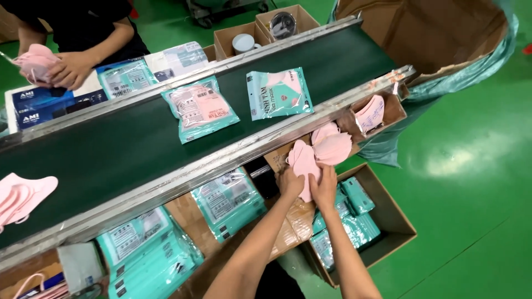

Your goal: Packaging stacks of pink face masks into plastic packets on a factory conveyor belt.

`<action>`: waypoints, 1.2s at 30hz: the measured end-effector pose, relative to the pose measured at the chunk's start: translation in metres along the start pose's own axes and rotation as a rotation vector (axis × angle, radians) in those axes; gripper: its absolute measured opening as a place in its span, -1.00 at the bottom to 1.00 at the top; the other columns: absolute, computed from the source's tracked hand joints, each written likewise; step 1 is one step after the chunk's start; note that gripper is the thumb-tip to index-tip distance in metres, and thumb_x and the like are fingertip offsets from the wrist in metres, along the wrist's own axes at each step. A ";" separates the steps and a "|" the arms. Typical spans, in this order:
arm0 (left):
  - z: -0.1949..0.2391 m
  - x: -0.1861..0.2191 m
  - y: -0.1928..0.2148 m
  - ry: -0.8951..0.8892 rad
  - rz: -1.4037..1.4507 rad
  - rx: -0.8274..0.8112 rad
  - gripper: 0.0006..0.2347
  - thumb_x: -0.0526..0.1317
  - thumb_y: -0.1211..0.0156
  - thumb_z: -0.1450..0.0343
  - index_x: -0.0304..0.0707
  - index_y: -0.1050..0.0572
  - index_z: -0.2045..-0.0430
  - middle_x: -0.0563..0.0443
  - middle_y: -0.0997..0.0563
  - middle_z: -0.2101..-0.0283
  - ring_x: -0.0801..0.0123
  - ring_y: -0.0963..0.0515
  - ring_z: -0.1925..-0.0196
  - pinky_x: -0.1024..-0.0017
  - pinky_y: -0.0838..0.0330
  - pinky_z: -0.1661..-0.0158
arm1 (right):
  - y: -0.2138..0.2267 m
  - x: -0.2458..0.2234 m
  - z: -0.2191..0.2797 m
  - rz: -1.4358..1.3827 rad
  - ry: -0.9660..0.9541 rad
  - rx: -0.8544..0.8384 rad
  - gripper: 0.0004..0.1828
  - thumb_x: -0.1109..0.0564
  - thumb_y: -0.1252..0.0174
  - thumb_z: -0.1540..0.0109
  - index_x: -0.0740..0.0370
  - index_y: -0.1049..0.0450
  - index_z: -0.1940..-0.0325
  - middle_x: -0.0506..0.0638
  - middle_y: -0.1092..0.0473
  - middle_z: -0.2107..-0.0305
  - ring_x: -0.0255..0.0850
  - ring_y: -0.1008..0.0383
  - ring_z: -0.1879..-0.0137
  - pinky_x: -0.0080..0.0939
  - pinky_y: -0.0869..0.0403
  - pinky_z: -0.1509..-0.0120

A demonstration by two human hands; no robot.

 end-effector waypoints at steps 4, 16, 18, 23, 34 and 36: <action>0.075 0.043 0.069 -0.405 0.281 0.150 -0.73 -0.31 -0.23 -0.38 -0.39 -0.46 0.07 -0.42 -0.51 -0.07 -0.29 -0.51 -0.12 0.08 -0.41 -0.07 | 0.022 0.000 -0.006 -0.234 -0.089 -0.019 -0.32 0.19 -0.36 -0.06 0.30 -0.32 -0.24 0.19 -0.35 -0.04 0.07 -0.39 -0.20 -0.03 -0.37 -0.35; 0.138 0.002 0.109 -0.572 0.321 0.024 -0.03 -0.37 -0.51 -0.14 -0.47 0.10 -0.40 -0.33 -0.37 -0.27 -0.13 -0.46 -0.21 0.16 -0.36 -0.18 | 0.005 -0.035 0.057 -0.633 -0.361 -0.470 0.07 0.04 -0.44 0.04 0.12 -0.08 -0.48 0.03 -0.49 -0.03 -0.01 -0.47 -0.21 -0.04 -0.34 -0.42; 0.139 -0.005 0.102 -0.558 0.305 0.015 -0.10 -0.37 -0.50 -0.16 -0.44 -0.01 -0.38 -0.33 -0.41 -0.25 -0.12 -0.48 -0.22 0.17 -0.38 -0.18 | 0.010 -0.044 0.059 -0.469 0.009 -0.429 -0.17 0.07 -0.45 0.02 -0.01 -0.30 -0.30 -0.01 -0.54 0.01 -0.08 -0.45 -0.27 0.01 -0.17 -0.59; 0.110 -0.045 0.059 -0.473 0.296 0.069 -0.41 -0.34 -0.39 -0.31 -0.31 -0.30 -0.26 -0.27 -0.55 -0.17 0.00 -0.57 -0.21 0.24 -0.47 -0.18 | 0.008 -0.039 0.070 -0.309 0.367 -0.350 -0.42 0.11 -0.32 -0.12 -0.05 -0.41 -0.23 0.15 -0.55 -0.03 0.10 -0.35 -0.39 -0.07 -0.10 -0.65; 0.124 0.038 0.083 -0.585 0.010 0.260 -0.50 -0.42 -0.17 -0.31 -0.53 -0.24 -0.18 -0.47 -0.25 -0.30 -0.33 -0.22 -0.35 -0.08 -0.07 -0.31 | -0.032 -0.002 -0.064 0.018 -0.076 -0.399 -0.58 0.04 -0.05 -0.30 0.34 -0.38 -0.15 0.43 -0.49 0.32 0.37 -0.50 0.15 0.28 -0.44 0.04; 0.110 0.044 0.071 -0.659 -0.096 0.245 -0.51 -0.43 -0.17 -0.29 -0.50 -0.27 -0.15 -0.43 -0.26 -0.30 -0.30 -0.22 -0.36 -0.08 -0.08 -0.32 | -0.066 0.014 -0.077 0.122 -0.050 -0.497 -0.62 0.01 -0.02 -0.33 0.32 -0.40 -0.11 0.40 -0.50 0.32 0.34 -0.51 0.16 0.27 -0.45 0.03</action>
Point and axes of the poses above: each hand's wrist, its own z-axis away from the middle knuckle, its own y-axis out of the back of the hand, x = y × z, the point moved 7 cm from there along -z, towards the middle knuckle
